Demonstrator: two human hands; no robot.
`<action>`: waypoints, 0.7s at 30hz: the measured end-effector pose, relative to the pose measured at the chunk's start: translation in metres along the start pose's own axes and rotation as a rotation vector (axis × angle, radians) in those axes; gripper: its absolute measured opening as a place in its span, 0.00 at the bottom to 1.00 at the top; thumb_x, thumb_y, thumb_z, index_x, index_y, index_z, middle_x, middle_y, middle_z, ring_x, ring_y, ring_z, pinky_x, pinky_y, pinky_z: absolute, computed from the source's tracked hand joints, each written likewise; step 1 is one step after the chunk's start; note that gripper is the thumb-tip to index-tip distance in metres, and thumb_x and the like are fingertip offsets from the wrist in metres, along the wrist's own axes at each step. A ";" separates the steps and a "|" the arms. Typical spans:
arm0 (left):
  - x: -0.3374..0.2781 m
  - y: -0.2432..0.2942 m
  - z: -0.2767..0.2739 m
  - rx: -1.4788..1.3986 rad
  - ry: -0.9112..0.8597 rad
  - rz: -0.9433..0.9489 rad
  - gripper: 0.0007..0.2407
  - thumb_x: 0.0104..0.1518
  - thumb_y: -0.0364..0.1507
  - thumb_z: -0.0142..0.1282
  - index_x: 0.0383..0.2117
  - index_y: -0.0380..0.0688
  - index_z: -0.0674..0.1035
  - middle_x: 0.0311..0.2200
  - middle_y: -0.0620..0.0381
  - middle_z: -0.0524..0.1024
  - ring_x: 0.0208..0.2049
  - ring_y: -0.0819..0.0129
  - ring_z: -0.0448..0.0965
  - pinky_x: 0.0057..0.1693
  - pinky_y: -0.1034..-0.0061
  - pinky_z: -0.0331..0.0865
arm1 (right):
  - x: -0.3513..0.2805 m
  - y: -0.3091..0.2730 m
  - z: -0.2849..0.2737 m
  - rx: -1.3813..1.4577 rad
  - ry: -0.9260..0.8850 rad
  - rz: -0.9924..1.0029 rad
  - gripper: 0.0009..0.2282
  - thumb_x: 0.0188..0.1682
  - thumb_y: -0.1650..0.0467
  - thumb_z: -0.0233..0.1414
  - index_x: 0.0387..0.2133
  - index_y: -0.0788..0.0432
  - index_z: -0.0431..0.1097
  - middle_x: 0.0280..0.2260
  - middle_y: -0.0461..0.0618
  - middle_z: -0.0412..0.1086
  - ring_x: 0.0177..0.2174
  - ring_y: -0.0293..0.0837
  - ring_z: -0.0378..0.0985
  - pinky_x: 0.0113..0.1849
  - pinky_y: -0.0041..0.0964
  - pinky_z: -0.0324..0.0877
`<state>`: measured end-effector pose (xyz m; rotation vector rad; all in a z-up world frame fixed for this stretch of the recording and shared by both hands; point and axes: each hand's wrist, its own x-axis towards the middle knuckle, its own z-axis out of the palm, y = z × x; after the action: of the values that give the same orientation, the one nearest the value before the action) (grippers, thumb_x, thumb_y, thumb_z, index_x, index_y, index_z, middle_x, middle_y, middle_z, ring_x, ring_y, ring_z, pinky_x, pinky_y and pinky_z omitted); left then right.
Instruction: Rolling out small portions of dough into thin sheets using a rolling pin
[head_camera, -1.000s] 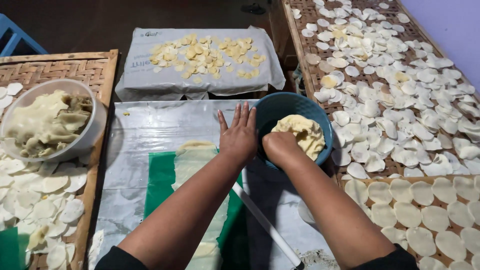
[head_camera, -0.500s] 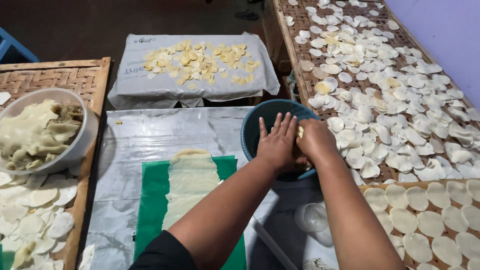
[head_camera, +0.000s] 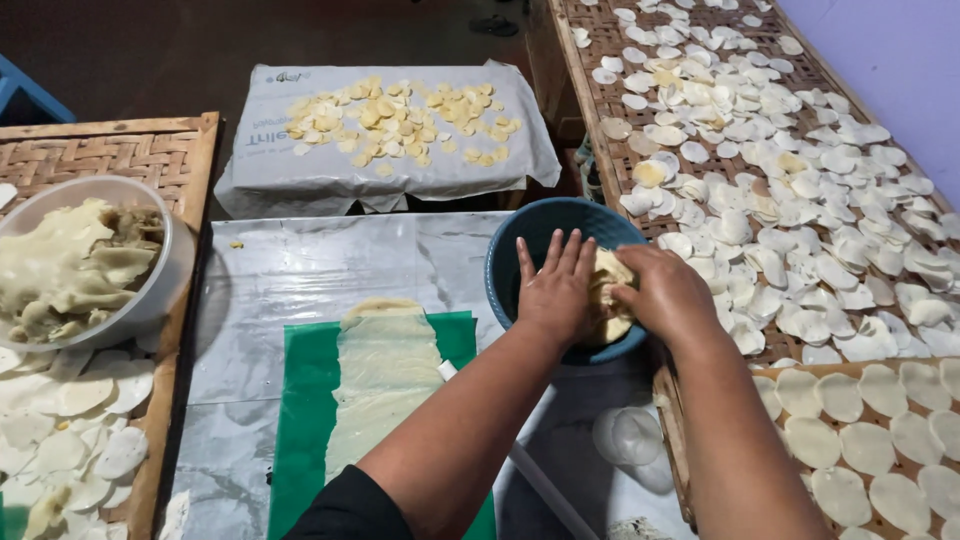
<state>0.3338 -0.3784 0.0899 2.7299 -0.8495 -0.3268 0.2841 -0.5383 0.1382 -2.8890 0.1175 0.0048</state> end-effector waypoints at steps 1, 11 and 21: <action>-0.002 0.002 -0.004 0.000 0.002 0.006 0.42 0.56 0.54 0.53 0.73 0.51 0.47 0.75 0.54 0.44 0.76 0.55 0.37 0.69 0.30 0.14 | 0.007 0.004 0.010 -0.002 0.004 0.004 0.22 0.41 0.68 0.62 0.52 0.52 0.73 0.55 0.50 0.73 0.54 0.60 0.73 0.52 0.56 0.72; 0.004 0.000 -0.003 0.007 -0.054 -0.047 0.38 0.61 0.51 0.47 0.74 0.52 0.44 0.76 0.56 0.39 0.76 0.56 0.33 0.69 0.31 0.11 | 0.008 0.030 0.048 0.023 0.202 0.015 0.14 0.39 0.62 0.61 0.40 0.46 0.74 0.32 0.51 0.72 0.41 0.59 0.78 0.45 0.53 0.75; -0.007 0.000 -0.025 -0.112 -0.187 -0.068 0.41 0.61 0.54 0.48 0.74 0.59 0.37 0.76 0.57 0.31 0.76 0.54 0.28 0.69 0.30 0.14 | -0.089 0.023 0.018 1.077 0.450 0.411 0.16 0.50 0.71 0.62 0.48 0.66 0.68 0.33 0.54 0.71 0.30 0.43 0.77 0.36 0.38 0.78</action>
<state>0.3349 -0.3701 0.1141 2.6581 -0.7600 -0.6325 0.1934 -0.5487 0.1166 -1.7139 0.5834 -0.4745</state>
